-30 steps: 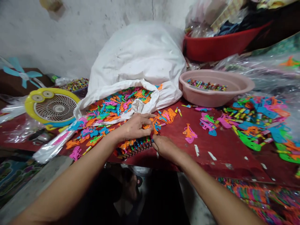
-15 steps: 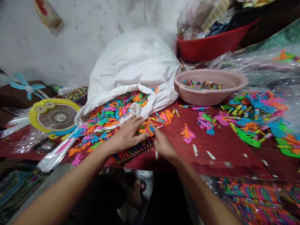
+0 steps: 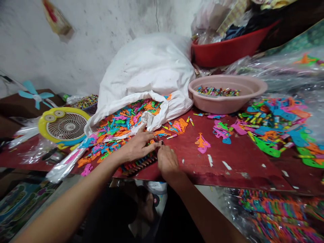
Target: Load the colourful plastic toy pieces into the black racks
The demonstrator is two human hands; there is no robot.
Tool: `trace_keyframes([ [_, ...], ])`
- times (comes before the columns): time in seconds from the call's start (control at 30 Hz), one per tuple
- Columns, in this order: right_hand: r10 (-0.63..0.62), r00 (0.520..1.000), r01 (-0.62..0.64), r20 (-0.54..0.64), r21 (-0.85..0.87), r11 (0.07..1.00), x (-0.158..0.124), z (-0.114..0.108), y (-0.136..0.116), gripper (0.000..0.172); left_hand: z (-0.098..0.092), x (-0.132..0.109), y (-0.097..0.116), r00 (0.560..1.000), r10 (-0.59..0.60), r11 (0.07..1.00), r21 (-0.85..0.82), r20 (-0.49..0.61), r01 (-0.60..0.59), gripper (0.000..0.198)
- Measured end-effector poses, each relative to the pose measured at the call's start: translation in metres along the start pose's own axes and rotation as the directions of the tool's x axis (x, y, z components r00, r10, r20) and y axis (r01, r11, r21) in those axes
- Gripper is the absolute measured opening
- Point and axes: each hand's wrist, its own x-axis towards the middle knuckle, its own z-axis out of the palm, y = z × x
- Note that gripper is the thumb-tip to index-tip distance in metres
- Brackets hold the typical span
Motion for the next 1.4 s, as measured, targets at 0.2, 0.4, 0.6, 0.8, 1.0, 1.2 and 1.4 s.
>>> trace_keyframes([
  [0.2,-0.150,0.988,0.152,-0.026,0.238,0.959,0.005,0.001,0.023,0.056,-0.004,-0.004,-0.003,1.000,0.013,1.000,0.015,0.026,-0.013,0.019],
  [0.4,-0.040,0.999,0.048,-0.026,0.525,0.850,0.023,-0.017,0.053,0.044,-0.011,-0.015,-0.016,0.996,0.060,0.992,-0.112,0.064,-0.052,0.017],
  [0.6,-0.168,0.986,0.131,0.013,0.563,0.816,0.020,-0.020,0.056,0.034,-0.020,-0.026,-0.029,0.981,0.116,0.978,-0.188,0.156,-0.086,0.022],
  [0.8,-0.317,0.946,0.297,-0.061,0.553,0.778,0.020,-0.002,0.036,0.043,-0.027,-0.026,-0.031,0.966,0.127,0.969,-0.236,0.225,-0.072,0.029],
  [1.0,-0.203,0.976,0.089,0.078,0.707,0.701,0.021,0.005,0.037,0.015,-0.025,-0.031,-0.037,0.966,0.138,0.964,-0.255,0.220,-0.080,0.042],
  [1.2,-0.022,0.999,-0.006,0.024,0.800,0.600,0.029,-0.008,0.057,0.019,-0.024,-0.034,-0.035,0.979,0.105,0.960,-0.273,0.177,-0.054,0.046],
  [1.4,0.232,0.958,-0.070,-0.166,0.651,0.756,0.043,-0.026,0.073,0.023,-0.024,-0.034,-0.030,0.979,0.103,0.979,-0.194,0.175,-0.069,0.039],
])
